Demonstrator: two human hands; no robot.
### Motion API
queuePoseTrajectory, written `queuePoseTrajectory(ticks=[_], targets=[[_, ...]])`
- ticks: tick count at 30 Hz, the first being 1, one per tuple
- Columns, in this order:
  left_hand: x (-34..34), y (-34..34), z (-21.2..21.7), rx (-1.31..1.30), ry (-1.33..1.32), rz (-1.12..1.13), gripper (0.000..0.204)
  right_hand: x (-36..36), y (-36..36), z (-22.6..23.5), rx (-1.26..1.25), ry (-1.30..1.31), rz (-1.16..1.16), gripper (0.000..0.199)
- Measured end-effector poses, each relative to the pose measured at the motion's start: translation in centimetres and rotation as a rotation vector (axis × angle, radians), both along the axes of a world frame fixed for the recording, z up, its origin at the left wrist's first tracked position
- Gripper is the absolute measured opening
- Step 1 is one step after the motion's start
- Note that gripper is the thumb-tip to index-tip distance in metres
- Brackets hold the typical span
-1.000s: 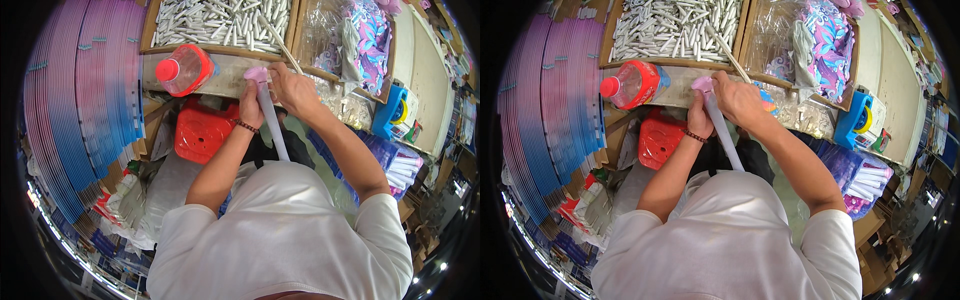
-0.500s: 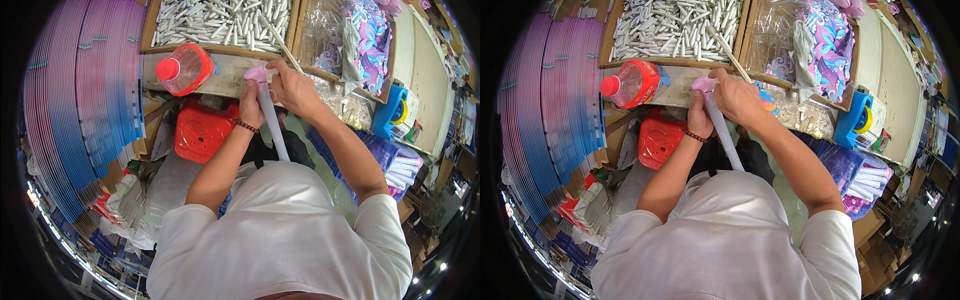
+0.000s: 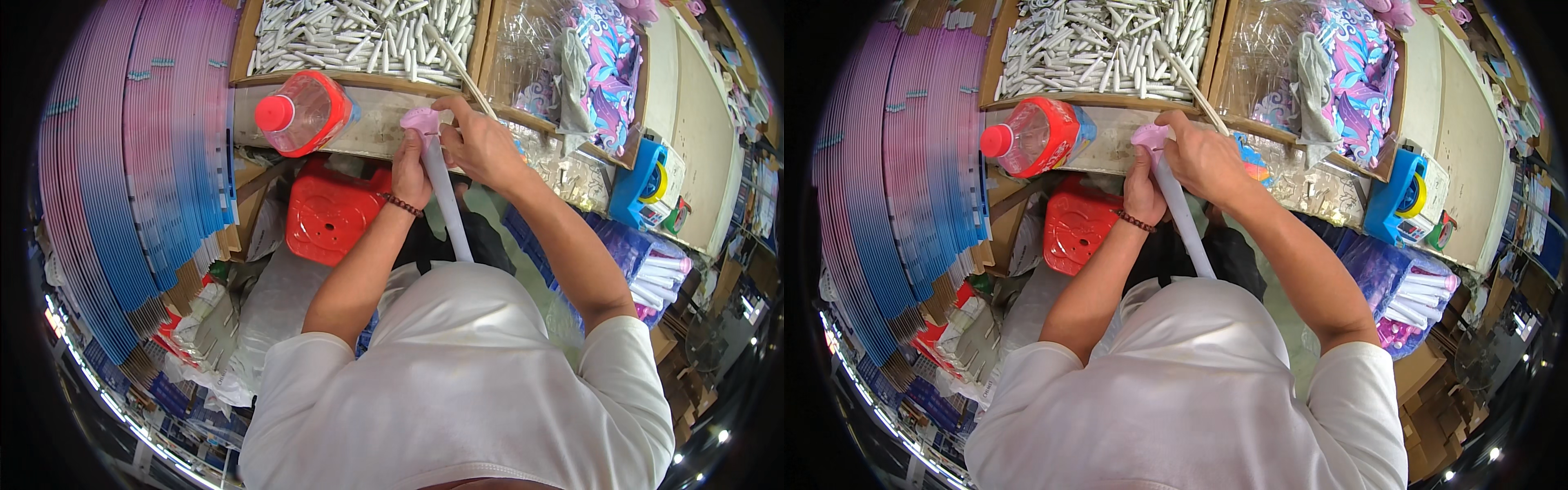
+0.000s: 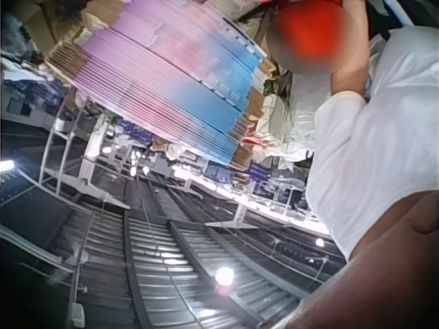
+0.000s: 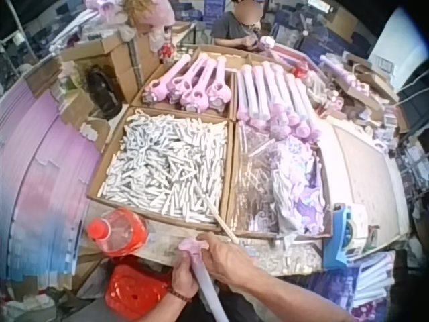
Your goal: The person assembles small pink plastic decorative items by inserting a white stick into a pink plastic piece and attaching it to a white cylindrical tube. The person handles the components one at a time and places the assembled items into a nearby container.
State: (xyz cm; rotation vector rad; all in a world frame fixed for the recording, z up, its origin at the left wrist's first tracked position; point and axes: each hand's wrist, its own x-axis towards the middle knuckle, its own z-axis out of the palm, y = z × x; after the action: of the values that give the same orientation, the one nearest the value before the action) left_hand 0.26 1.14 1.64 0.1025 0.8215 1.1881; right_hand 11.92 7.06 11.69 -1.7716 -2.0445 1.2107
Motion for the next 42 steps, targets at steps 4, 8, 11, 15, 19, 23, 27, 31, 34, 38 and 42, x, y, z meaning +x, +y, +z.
queuePoseTrajectory(ticks=[4,8,11,15,19,23,27,31,34,38,42], targets=[[0.0,0.0,0.1,-0.021,-0.013,-0.001,0.052,0.0,0.0,-0.3,0.058,0.089,-0.011,0.024],[-0.1,0.1,0.4,-0.047,-0.019,-0.002,0.051,-0.2,0.4,0.0,-0.044,-0.037,0.004,0.024],[-0.1,0.0,0.0,-0.054,-0.026,-0.008,0.051,-0.3,0.4,0.4,0.018,-0.060,0.006,0.024],[-0.5,-0.2,0.0,-0.006,-0.055,-0.056,0.056,0.1,0.3,-0.2,0.008,0.016,0.025,0.025],[-0.6,-0.3,-0.2,0.017,-0.060,-0.071,0.057,0.1,0.2,0.3,0.022,0.040,0.044,0.025],[-0.5,-0.2,0.1,-0.030,-0.050,-0.068,0.058,0.0,0.5,0.6,-0.097,-0.071,0.046,0.025],[-0.6,-0.3,-0.3,0.004,-0.067,-0.074,0.059,0.3,0.0,-0.1,-0.001,0.056,0.023,0.026],[-0.6,-0.3,0.1,-0.004,-0.063,-0.079,0.059,0.2,0.1,0.0,-0.015,0.014,0.025,0.025],[-0.5,-0.2,0.0,0.001,-0.053,-0.082,0.059,0.2,0.2,0.0,-0.043,-0.026,0.029,0.026],[-0.6,-0.3,-0.5,-0.013,-0.057,-0.079,0.058,0.4,0.1,0.3,-0.062,-0.013,0.016,0.026],[-0.2,0.0,-0.1,-0.030,-0.039,-0.013,0.050,0.8,0.0,0.3,0.010,0.037,0.036,0.026]])
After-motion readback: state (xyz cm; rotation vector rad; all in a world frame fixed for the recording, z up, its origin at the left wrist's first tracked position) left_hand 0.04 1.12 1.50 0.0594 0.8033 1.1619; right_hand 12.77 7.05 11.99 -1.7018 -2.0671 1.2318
